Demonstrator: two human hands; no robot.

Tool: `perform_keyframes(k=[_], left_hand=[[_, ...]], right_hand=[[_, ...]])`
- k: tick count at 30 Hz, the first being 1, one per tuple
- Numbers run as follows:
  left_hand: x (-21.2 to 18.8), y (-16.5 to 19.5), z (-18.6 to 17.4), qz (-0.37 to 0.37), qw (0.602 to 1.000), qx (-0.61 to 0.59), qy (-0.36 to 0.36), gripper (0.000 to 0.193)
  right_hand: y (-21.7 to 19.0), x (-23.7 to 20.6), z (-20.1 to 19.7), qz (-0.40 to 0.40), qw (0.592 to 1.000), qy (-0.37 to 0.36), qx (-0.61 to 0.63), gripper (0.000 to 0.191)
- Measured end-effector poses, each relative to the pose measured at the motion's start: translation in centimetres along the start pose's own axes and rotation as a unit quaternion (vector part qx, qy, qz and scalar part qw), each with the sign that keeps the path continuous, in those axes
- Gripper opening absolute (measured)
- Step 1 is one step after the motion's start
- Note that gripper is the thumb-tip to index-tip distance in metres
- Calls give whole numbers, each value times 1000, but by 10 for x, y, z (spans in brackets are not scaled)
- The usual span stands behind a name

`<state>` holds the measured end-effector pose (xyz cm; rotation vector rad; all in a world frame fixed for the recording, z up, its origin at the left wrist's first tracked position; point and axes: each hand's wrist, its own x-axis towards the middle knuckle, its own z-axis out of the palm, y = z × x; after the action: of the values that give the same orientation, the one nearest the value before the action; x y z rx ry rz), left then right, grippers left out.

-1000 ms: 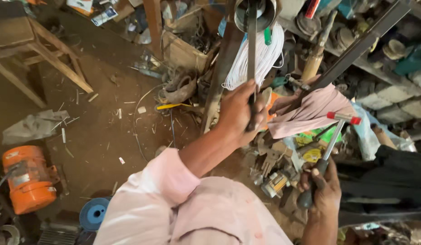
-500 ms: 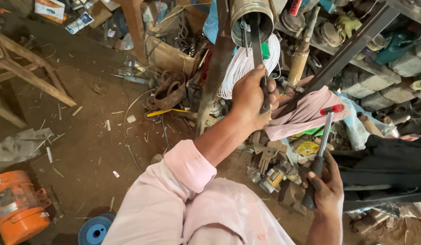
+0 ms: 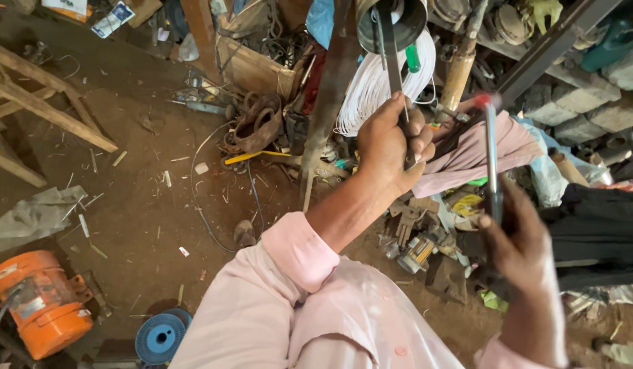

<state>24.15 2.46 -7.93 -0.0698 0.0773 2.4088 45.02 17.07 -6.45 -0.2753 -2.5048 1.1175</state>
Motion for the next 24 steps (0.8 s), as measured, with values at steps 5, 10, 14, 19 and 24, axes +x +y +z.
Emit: perform_keyframes(k=[5,10,14,19,24], left_hand=[[-3,-3,0,-1,999,12,49,25],[-2,-3,-3,10,1000,5,26,26],[3,-4,-6,25,1000,2,7,29],[6,-7,-5,36,999,16,3,29],[4,-6,-5,22,999,7,28,33]], right_hand=[[-66,66,-5,-189,948,-22,-255,62],[-104,108,9,-148,925,-178,-301,65],[-106,102,3,-217,936,-120,-249,57],[-99,95,12,-126,911,-164,-357,61],[-101,89,13,-181,939,-146,-252,62]])
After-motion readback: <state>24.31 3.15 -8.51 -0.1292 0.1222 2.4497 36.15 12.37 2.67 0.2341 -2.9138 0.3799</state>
